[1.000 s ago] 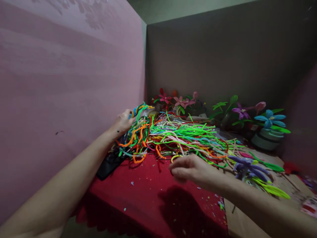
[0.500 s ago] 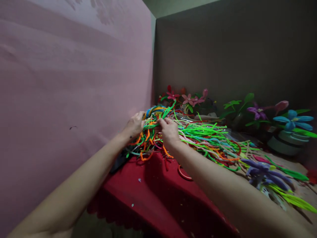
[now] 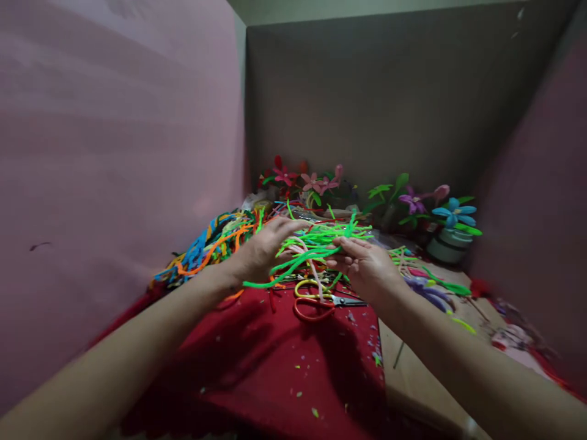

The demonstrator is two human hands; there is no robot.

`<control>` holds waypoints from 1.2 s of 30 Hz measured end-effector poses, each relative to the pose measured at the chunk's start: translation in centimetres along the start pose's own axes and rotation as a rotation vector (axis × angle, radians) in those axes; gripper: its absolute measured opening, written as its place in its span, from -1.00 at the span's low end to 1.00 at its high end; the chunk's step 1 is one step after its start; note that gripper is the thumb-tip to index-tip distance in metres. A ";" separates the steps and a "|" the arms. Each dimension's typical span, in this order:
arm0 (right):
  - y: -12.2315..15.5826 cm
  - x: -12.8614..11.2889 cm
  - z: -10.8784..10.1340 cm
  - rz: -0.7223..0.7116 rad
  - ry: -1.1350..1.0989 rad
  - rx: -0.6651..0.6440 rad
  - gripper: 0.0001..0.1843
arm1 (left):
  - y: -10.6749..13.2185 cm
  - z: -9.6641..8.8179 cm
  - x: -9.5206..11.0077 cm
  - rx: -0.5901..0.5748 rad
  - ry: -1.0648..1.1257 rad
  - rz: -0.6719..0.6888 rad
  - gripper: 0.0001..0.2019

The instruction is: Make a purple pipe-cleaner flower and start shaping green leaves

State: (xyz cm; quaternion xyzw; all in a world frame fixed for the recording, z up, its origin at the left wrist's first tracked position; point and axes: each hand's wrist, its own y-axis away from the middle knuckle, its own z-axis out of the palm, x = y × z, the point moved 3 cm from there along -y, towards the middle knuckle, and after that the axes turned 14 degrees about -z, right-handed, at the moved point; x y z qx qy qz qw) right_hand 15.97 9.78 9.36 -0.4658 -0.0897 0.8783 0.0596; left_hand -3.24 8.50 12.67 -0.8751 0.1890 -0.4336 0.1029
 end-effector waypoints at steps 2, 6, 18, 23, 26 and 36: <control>1.0 0.0 -0.5 0.044 -0.040 0.005 -0.94 | 0.7 2.9 2.9 -0.179 0.215 0.006 -0.54; 2.4 -0.6 -1.5 0.106 -0.145 0.016 -0.93 | 1.5 5.8 5.3 -0.155 0.429 -0.056 -0.82; 2.4 -4.0 -4.5 -0.239 -0.303 0.009 -0.95 | -1.8 8.8 0.9 0.132 1.305 -0.822 -0.70; 2.9 -3.4 -5.3 -0.212 -0.351 -0.048 -0.92 | -2.9 8.9 0.6 0.129 1.348 -0.915 -0.76; 2.6 -3.4 -5.9 -0.156 -0.391 -0.027 -0.93 | -2.9 9.2 0.7 0.137 1.359 -0.929 -0.76; 1.4 -3.6 -8.4 -0.097 -0.405 0.166 -0.89 | -2.5 11.1 -1.6 0.185 1.357 -0.844 -0.79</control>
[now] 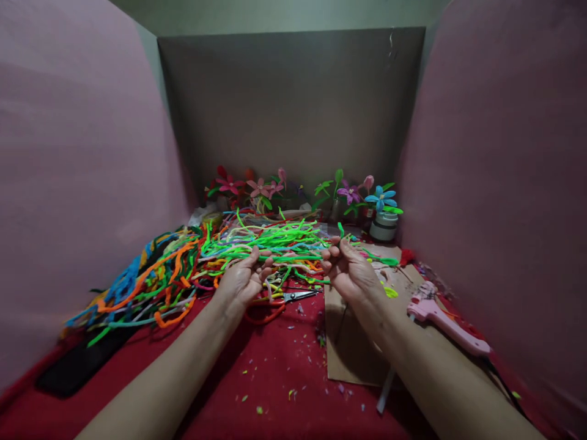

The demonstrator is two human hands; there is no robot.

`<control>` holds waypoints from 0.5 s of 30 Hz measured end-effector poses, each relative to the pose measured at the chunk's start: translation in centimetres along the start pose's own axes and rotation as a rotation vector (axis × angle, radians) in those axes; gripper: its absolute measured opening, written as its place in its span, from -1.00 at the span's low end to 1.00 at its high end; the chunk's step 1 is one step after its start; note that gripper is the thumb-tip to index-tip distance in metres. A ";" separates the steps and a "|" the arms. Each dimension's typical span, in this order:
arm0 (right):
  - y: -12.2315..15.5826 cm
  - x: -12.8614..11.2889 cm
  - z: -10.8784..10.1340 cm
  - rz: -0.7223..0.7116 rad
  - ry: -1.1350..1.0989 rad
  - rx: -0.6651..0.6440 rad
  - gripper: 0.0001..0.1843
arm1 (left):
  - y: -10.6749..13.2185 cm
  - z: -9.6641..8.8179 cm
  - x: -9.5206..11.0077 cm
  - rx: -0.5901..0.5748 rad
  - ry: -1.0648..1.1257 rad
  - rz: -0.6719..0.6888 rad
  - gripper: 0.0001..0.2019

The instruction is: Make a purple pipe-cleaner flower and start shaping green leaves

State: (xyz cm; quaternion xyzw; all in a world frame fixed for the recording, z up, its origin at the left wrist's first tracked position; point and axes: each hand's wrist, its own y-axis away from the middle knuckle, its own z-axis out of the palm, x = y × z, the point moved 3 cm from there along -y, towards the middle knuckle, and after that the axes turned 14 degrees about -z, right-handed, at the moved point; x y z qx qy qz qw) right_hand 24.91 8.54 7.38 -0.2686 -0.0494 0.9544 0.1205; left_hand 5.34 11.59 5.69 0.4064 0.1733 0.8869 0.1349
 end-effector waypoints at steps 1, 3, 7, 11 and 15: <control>-0.1 -0.2 -0.1 -0.007 0.001 0.017 -0.88 | 0.0 0.0 -0.1 -0.002 0.002 0.004 -0.78; -0.2 -0.5 -0.1 -0.008 0.005 0.059 -0.87 | 0.2 0.0 -0.1 -0.005 0.007 0.009 -0.78; -0.1 -0.9 -0.2 0.007 0.038 0.131 -0.89 | 0.5 -0.3 0.1 0.006 0.022 0.044 -0.79; -0.2 -1.2 -0.6 -0.007 0.071 0.163 -0.90 | 0.4 -0.9 0.6 0.018 0.034 0.121 -0.82; -0.5 -1.5 -0.9 -0.013 0.050 0.120 -0.86 | 0.7 -1.0 0.9 0.001 -0.004 0.185 -0.86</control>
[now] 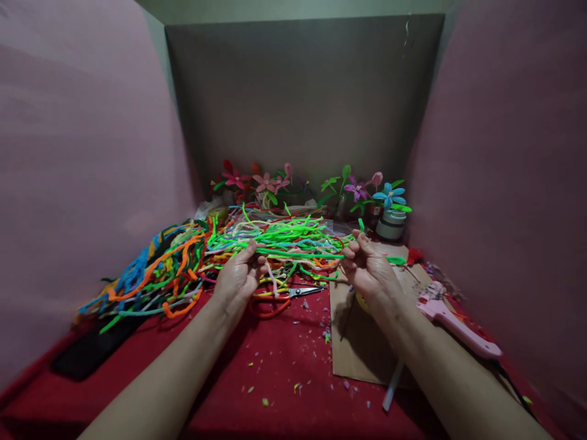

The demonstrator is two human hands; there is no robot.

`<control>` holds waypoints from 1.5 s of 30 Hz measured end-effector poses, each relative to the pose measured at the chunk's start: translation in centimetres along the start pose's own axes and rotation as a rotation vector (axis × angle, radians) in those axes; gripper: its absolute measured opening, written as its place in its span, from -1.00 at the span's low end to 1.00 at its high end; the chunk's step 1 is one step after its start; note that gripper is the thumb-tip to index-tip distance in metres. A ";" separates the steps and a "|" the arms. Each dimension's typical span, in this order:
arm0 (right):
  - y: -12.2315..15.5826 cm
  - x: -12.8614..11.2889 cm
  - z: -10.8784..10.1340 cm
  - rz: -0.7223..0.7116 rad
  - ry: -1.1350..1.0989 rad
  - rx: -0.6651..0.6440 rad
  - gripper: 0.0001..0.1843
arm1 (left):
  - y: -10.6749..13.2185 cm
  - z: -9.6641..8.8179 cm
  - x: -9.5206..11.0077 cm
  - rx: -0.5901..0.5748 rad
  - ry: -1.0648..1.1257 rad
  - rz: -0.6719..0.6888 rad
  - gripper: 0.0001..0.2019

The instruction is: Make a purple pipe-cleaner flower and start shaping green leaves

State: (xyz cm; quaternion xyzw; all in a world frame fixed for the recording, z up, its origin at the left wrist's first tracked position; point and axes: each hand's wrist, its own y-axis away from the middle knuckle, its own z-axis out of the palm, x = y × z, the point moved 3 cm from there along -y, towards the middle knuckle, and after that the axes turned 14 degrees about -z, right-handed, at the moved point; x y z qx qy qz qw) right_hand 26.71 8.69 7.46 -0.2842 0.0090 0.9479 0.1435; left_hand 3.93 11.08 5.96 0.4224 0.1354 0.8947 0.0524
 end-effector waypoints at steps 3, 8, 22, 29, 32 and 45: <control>0.0 -0.3 0.1 0.017 -0.020 -0.034 -0.84 | 0.5 0.1 0.1 -0.009 -0.065 0.060 -0.88; 0.2 -0.7 0.4 0.012 -0.060 -0.092 -0.79 | 1.0 0.1 0.3 0.022 -0.201 0.214 -0.81; -0.6 -0.7 -0.1 0.021 -0.054 -0.004 -0.86 | -0.6 -0.8 1.5 -0.033 -0.069 0.141 -0.85; -1.2 -1.4 -0.3 -0.092 -0.067 0.009 -0.87 | -0.4 -0.7 1.5 -0.034 -0.107 0.186 -0.86; -1.4 -1.8 -0.4 -0.121 -0.069 -0.002 -0.87 | -0.2 -0.6 1.8 -0.023 -0.124 0.142 -0.87; -0.1 -2.8 0.7 -0.101 -0.064 -0.220 -0.86 | -0.1 -1.9 3.9 0.181 -0.351 0.147 -0.88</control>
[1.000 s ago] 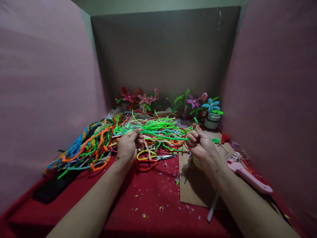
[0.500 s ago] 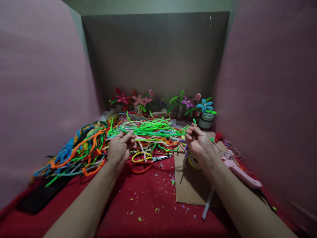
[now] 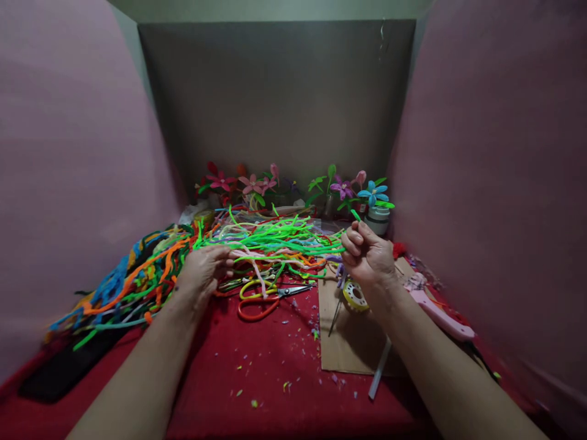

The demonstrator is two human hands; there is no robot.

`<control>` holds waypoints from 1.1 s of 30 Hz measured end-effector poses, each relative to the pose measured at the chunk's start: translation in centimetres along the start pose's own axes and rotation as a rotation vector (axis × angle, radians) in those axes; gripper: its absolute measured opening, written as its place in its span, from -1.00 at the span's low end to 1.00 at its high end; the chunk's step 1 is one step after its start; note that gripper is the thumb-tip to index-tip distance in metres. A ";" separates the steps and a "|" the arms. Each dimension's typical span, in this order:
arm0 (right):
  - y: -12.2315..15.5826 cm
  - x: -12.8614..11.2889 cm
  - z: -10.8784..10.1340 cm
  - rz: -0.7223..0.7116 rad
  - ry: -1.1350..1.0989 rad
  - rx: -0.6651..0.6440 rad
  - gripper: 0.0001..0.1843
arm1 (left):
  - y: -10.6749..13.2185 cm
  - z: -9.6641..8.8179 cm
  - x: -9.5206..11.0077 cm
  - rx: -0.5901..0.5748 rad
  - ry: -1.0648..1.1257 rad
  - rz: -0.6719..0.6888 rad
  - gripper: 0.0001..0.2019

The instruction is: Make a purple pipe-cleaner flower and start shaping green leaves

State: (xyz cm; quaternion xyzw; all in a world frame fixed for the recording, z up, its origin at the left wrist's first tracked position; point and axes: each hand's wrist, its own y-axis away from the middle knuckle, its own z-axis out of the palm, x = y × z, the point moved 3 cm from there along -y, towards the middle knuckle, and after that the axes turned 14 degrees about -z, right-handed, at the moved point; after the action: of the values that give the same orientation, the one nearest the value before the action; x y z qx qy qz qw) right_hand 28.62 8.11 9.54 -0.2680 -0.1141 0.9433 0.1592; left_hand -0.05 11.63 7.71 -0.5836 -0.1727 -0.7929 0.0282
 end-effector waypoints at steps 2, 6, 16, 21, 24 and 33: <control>0.3 0.1 0.3 0.023 -0.006 -0.038 -0.86 | 0.8 -0.3 1.3 0.130 -0.028 0.188 -0.81; 0.7 0.7 0.6 0.084 -0.012 -0.075 -0.92 | 5.6 2.1 3.2 0.206 -0.479 0.803 -0.81; 1.2 1.5 0.7 0.154 -0.038 -0.071 -0.92 | 11.0 7.8 2.0 -0.404 -0.579 0.563 -0.83; 1.2 2.1 0.5 0.186 -0.031 -0.110 -0.90 | 9.0 8.0 0.8 -0.488 -0.750 0.478 -0.68; 1.2 2.4 0.4 0.193 -0.027 -0.130 -0.89 | 8.6 8.1 -0.5 -0.609 -0.922 0.391 -0.97; 0.9 2.3 0.4 0.031 0.128 -0.097 -0.90 | 7.8 6.6 -1.8 -0.491 -0.797 0.068 -0.72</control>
State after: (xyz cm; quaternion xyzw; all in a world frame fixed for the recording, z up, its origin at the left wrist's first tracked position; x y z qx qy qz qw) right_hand 26.36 8.05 8.49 -0.3367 -0.1450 0.9201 0.1381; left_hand 8.46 6.06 9.63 -0.8373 0.0421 -0.5231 -0.1533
